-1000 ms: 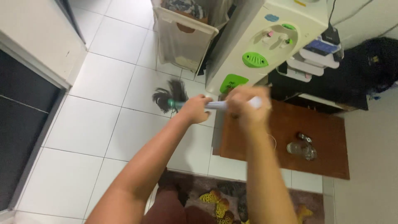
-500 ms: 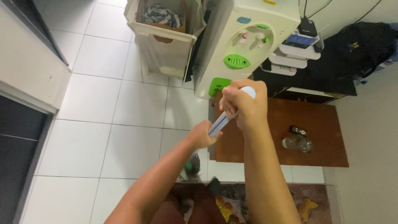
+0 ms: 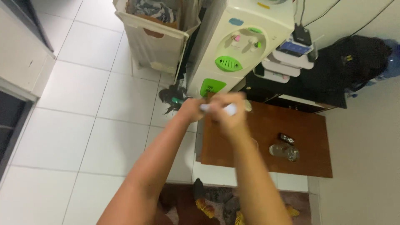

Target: The person mops the tiled floor in a narrow hallway using a mop, moving from one side to the other.

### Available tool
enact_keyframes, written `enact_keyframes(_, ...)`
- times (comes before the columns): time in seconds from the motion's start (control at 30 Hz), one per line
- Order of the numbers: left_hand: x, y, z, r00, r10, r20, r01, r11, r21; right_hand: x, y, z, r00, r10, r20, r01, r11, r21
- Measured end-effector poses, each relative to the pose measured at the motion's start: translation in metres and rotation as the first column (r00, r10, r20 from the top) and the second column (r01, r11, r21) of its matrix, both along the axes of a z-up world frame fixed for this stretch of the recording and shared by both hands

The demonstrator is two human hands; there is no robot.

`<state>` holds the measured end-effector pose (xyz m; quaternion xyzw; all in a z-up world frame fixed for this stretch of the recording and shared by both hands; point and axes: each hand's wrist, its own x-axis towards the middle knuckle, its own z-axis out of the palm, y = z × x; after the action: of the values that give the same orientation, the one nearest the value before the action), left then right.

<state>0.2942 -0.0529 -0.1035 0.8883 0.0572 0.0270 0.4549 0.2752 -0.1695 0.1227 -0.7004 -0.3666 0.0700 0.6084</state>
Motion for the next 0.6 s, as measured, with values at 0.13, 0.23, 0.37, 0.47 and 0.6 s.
enact_keyframes(0.13, -0.006, -0.021, 0.064, 0.973, -0.137, -0.184, 0.14, 0.99, 0.003, 0.031, -0.017, 0.06, 0.981, -0.057, -0.187, 0.062, 0.998, 0.025)
enact_keyframes(0.23, -0.021, -0.037, 0.095, 0.921, -0.255, -0.293, 0.275, 0.961, 0.026, 0.035, -0.022, 0.085, 0.934, -0.088, -0.346, 0.124, 0.989, 0.085)
enact_keyframes(0.37, -0.048, -0.057, 0.088, 0.852, -0.38, -0.36, 0.342, 0.925, -0.168, 0.03, -0.011, 0.075, 0.895, -0.267, -0.356, 0.277, 0.961, -0.026)
enact_keyframes(0.47, -0.06, -0.064, 0.08, 0.887, -0.373, -0.273, 0.349, 0.927, -0.135, 0.017, -0.008, 0.069, 0.878, -0.254, -0.406, 0.274, 0.962, -0.009)
enact_keyframes(0.6, -0.044, -0.055, 0.084, 0.921, -0.363, -0.142, 0.371, 0.928, 0.035, 0.008, -0.015, 0.078, 0.912, -0.194, -0.36, 0.254, 0.959, 0.129)
